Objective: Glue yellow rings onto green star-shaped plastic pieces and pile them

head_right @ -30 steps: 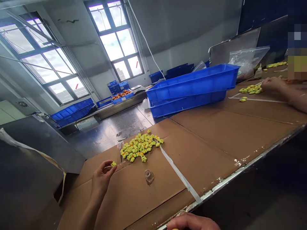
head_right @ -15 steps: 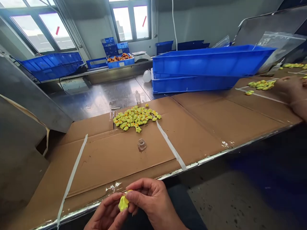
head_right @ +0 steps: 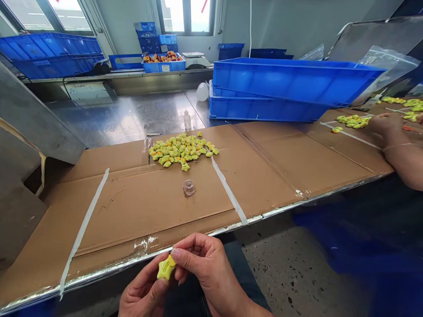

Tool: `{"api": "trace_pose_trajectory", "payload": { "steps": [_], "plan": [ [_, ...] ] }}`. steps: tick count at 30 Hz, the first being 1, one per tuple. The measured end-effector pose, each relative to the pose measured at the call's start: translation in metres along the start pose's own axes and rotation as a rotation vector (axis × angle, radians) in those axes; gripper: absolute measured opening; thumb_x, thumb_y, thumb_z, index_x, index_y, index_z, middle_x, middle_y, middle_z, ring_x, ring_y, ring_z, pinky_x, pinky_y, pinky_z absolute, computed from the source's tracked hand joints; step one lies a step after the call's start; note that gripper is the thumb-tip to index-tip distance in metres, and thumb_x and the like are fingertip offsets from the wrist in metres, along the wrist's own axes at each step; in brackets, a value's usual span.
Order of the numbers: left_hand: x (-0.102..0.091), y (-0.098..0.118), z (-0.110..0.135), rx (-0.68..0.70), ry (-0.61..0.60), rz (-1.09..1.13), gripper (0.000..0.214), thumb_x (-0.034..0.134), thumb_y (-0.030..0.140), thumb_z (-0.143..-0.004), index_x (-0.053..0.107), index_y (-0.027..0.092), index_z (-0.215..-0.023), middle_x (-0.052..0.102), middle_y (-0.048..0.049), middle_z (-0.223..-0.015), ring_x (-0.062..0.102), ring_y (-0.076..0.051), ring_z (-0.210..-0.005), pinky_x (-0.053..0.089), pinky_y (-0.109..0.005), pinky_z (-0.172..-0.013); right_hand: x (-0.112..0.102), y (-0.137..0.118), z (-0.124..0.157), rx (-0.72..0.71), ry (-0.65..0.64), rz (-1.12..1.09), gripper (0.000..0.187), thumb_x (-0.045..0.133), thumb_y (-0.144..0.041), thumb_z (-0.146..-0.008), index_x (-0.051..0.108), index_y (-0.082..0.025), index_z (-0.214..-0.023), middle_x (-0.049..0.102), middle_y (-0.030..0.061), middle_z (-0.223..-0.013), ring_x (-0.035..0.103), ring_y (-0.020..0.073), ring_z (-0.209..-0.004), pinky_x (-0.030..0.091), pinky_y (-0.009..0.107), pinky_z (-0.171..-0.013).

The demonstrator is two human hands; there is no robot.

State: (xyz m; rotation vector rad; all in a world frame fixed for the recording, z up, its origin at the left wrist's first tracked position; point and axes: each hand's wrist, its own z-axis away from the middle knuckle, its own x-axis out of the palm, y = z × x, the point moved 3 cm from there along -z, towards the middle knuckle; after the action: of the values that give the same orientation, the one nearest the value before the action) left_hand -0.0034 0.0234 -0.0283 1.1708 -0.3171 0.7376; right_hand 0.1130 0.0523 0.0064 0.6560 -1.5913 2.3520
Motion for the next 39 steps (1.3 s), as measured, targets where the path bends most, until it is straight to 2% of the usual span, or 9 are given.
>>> {"api": "trace_pose_trajectory", "payload": {
  "steps": [4, 11, 22, 27, 31, 36, 39],
  "plan": [
    [0.0018, -0.0060, -0.0015, -0.104, -0.074, 0.064, 0.035, 0.088, 0.027, -0.049, 0.079, 0.021, -0.082, 0.075, -0.0069, -0.065, 0.066, -0.013, -0.057, 0.052, -0.018, -0.060, -0.0007, -0.0036, -0.0005, -0.004, -0.027, 0.015, 0.023, 0.076, -0.031, -0.077, 0.066, -0.010, -0.078, 0.058, 0.0001, -0.055, 0.051, 0.0108, -0.052, 0.045, 0.022, -0.055],
    [0.0032, -0.0041, -0.0012, -0.169, -0.085, 0.088, 0.033, 0.089, 0.025, -0.048, 0.078, 0.021, -0.079, 0.075, -0.0070, -0.066, 0.068, -0.014, -0.056, 0.053, -0.019, -0.058, -0.0053, -0.0084, -0.0007, -0.010, -0.017, 0.064, 0.022, 0.076, -0.029, -0.076, 0.068, -0.009, -0.078, 0.062, 0.0023, -0.058, 0.053, 0.0101, -0.052, 0.044, 0.019, -0.054],
    [0.0048, -0.0016, 0.0000, -0.125, -0.060, 0.022, 0.032, 0.088, 0.026, -0.049, 0.079, 0.022, -0.079, 0.073, -0.0049, -0.062, 0.065, -0.014, -0.057, 0.052, -0.021, -0.058, -0.0049, -0.0070, 0.0007, -0.008, -0.044, 0.067, 0.017, 0.074, -0.027, -0.079, 0.069, -0.010, -0.080, 0.064, 0.0038, -0.061, 0.057, 0.0121, -0.055, 0.046, 0.021, -0.056],
    [-0.0020, -0.0037, -0.0004, -0.115, -0.016, 0.029, 0.033, 0.088, 0.026, -0.048, 0.079, 0.023, -0.079, 0.077, -0.0069, -0.076, 0.069, -0.017, -0.064, 0.055, -0.024, -0.065, -0.0048, -0.0069, 0.0011, -0.009, -0.040, 0.090, 0.017, 0.075, -0.027, -0.078, 0.070, -0.011, -0.081, 0.065, 0.0040, -0.066, 0.054, 0.0104, -0.056, 0.044, 0.019, -0.055],
    [-0.0032, -0.0035, 0.0007, -0.131, 0.005, 0.032, 0.034, 0.088, 0.025, -0.046, 0.079, 0.022, -0.078, 0.077, -0.0080, -0.081, 0.071, -0.022, -0.071, 0.057, -0.028, -0.069, -0.0060, -0.0078, 0.0008, -0.016, -0.022, 0.109, 0.021, 0.076, -0.031, -0.077, 0.070, -0.011, -0.079, 0.062, 0.0019, -0.061, 0.052, 0.0095, -0.053, 0.043, 0.019, -0.054],
    [0.0014, -0.0003, 0.0022, -0.104, -0.023, 0.004, 0.034, 0.089, 0.025, -0.046, 0.079, 0.020, -0.079, 0.076, -0.0073, -0.073, 0.067, -0.016, -0.062, 0.053, -0.020, -0.057, -0.0072, -0.0069, 0.0007, -0.023, -0.023, 0.106, 0.017, 0.076, -0.028, -0.077, 0.070, -0.012, -0.079, 0.061, 0.0008, -0.062, 0.052, 0.0087, -0.053, 0.042, 0.017, -0.052],
    [-0.0001, -0.0012, 0.0023, -0.081, -0.017, 0.008, 0.035, 0.089, 0.026, -0.046, 0.079, 0.022, -0.080, 0.076, -0.0044, -0.072, 0.061, -0.012, -0.053, 0.051, -0.020, -0.052, -0.0072, -0.0063, 0.0019, -0.029, -0.031, 0.113, 0.016, 0.075, -0.027, -0.077, 0.070, -0.012, -0.078, 0.062, 0.0019, -0.065, 0.053, 0.0090, -0.053, 0.042, 0.017, -0.052]
  ]
}}
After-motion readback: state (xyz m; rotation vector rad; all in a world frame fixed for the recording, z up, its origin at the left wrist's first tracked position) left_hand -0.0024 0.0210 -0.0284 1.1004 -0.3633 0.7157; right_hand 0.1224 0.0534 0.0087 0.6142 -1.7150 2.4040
